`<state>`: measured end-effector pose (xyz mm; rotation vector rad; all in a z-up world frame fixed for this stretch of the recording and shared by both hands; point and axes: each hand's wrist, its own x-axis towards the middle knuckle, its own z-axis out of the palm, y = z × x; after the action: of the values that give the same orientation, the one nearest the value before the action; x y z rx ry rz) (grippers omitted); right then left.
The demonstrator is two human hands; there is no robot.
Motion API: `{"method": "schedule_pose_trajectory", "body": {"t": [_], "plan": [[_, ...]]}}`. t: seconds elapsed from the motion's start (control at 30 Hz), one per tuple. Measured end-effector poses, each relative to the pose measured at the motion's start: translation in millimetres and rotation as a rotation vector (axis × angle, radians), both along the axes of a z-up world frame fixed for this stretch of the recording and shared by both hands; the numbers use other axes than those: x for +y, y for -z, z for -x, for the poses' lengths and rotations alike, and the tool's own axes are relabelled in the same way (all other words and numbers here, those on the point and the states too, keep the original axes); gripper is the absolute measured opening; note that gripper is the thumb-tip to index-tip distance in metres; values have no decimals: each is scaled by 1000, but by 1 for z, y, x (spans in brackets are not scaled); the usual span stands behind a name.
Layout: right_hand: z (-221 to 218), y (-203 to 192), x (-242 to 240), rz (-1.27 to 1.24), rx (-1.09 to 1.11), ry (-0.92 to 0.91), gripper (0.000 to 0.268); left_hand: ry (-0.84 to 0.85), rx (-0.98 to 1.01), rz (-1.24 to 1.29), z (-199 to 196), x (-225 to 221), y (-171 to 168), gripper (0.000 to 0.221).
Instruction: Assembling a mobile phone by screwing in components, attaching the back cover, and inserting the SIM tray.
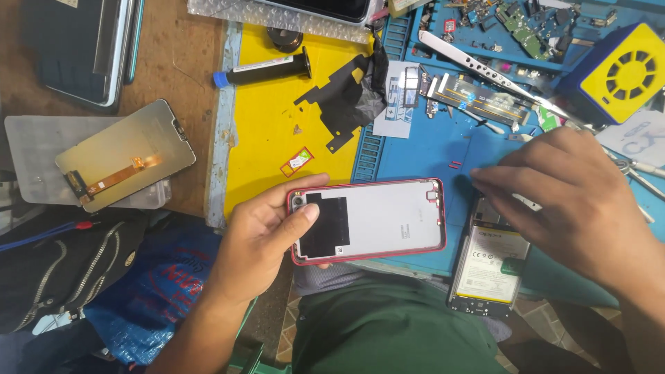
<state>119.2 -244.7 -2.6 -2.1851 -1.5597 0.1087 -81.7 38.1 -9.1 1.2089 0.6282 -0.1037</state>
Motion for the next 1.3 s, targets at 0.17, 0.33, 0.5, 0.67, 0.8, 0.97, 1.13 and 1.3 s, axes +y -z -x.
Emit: {"method": "schedule_pose_trajectory", "body": {"t": [0.17,0.33,0.5,0.67,0.8,0.97,1.13,1.3], "plan": [[-6,3,19,99,-151,-66,11,7,-52,-6,3,0,4,41],[-5,12,27,144,-181,-37,8,27,-72,7,4,-2,3,41],[-1,29,25,67,-261,-6,16,55,-89,75,2,-5,7,42],[-9,41,19,23,-185,-41,6,84,-91,98,0,-2,6,42],[-11,27,22,111,-318,-124,5,64,-65,82,-1,-4,7,43],[-16,7,27,178,-369,-129,3,83,-84,35,-4,-7,7,43],[-27,11,12,128,-89,-110,10,80,-21,9,-7,-6,4,46],[-28,4,10,140,-37,-55,13,86,-33,-29,-10,-7,2,44]]}}
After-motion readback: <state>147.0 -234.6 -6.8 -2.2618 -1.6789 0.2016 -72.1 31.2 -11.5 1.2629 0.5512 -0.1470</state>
